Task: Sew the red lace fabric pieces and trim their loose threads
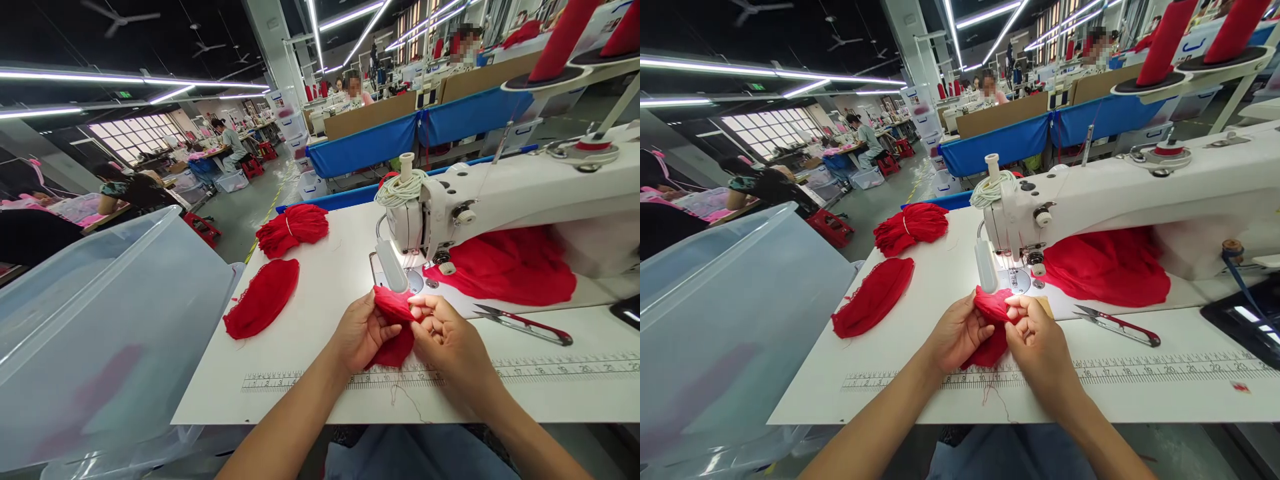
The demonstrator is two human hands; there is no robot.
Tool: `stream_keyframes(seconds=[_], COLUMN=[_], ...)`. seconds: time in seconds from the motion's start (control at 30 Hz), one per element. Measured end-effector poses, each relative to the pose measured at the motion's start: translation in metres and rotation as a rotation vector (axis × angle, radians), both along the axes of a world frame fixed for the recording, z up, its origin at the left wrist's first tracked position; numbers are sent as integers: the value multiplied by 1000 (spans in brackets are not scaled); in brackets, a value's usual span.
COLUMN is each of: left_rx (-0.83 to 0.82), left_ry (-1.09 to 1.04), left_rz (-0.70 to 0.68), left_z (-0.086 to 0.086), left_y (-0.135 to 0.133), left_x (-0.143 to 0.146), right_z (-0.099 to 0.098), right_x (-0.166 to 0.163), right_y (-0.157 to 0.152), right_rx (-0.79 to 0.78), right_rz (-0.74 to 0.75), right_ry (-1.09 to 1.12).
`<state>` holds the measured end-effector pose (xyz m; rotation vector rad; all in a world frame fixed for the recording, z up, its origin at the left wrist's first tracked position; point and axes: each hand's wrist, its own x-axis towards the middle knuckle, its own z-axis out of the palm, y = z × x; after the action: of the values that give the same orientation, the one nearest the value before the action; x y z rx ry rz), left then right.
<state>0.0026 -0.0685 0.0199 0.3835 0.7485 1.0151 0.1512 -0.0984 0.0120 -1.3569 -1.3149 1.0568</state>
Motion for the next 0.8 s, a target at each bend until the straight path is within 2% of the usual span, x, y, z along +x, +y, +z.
stream_keyframes(seconds=[0.2,0.53,0.63,0.73,0.8], left_rx=[0,40,60,114,174], left_ry=[-33,-12,-11,-11,-8], left_rz=[2,-4,-4,-71,-198], left_z=[-2,0,0,-1,-2], left_y=[2,1,-1,-3,-6], left_x=[-2,0,1,1,0], right_z=[-5,-3,-4,-4,-3], right_x=[-4,1,4,13,21], right_y=[-1,-2,-2,-1,1], right_rx=[-13,67,94,105,111], right_rz=[24,-34,-35,-24,-36], right_ry=[61,-64,-44,-57,-116])
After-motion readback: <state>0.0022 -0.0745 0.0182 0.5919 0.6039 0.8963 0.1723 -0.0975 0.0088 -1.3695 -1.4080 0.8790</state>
